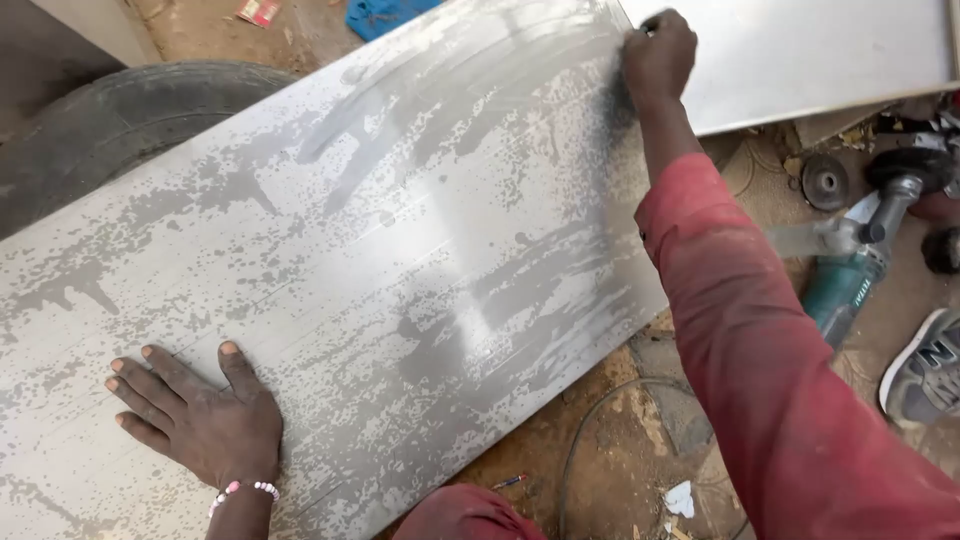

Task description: Applying a cleaning agent from a bottle onto a metal sheet and rubbing it across the surface by hand to clean it.

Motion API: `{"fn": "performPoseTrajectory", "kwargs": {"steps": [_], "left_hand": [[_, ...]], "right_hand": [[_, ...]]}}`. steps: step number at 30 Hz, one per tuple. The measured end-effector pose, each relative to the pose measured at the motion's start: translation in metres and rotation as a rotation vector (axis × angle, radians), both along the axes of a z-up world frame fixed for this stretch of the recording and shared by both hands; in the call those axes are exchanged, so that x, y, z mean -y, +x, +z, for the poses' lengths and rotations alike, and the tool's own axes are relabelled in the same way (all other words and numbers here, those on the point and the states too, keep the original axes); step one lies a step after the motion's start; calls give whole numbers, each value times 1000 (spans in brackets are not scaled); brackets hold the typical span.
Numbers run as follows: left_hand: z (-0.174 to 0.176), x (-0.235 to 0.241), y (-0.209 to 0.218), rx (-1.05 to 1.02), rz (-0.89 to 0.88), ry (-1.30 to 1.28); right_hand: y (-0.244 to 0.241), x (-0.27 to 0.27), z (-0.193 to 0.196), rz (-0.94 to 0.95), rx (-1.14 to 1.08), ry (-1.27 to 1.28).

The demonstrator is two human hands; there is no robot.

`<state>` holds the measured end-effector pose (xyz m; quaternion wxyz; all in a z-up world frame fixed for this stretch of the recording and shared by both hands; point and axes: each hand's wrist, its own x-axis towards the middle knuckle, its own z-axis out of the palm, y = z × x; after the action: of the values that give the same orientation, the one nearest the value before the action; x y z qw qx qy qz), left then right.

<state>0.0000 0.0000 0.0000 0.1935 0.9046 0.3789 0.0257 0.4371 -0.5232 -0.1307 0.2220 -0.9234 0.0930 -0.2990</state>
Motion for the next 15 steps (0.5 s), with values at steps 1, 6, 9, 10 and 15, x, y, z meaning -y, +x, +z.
{"fn": "performPoseTrajectory", "kwargs": {"steps": [1, 6, 9, 10, 15], "left_hand": [[2, 0, -3, -5, -1, -1], [3, 1, 0, 3, 5, -35], [8, 3, 5, -33, 7, -32], [6, 1, 1, -33, 15, -31], [7, 1, -2, -21, -5, -11]], "right_hand": [[-27, -36, 17, -1, -5, -1], [-159, -155, 97, 829, -428, -113], [-63, -46, 54, 321, -154, 30], [-64, -39, 39, 330, -154, 31], [-180, -182, 97, 747, -451, -18]]}}
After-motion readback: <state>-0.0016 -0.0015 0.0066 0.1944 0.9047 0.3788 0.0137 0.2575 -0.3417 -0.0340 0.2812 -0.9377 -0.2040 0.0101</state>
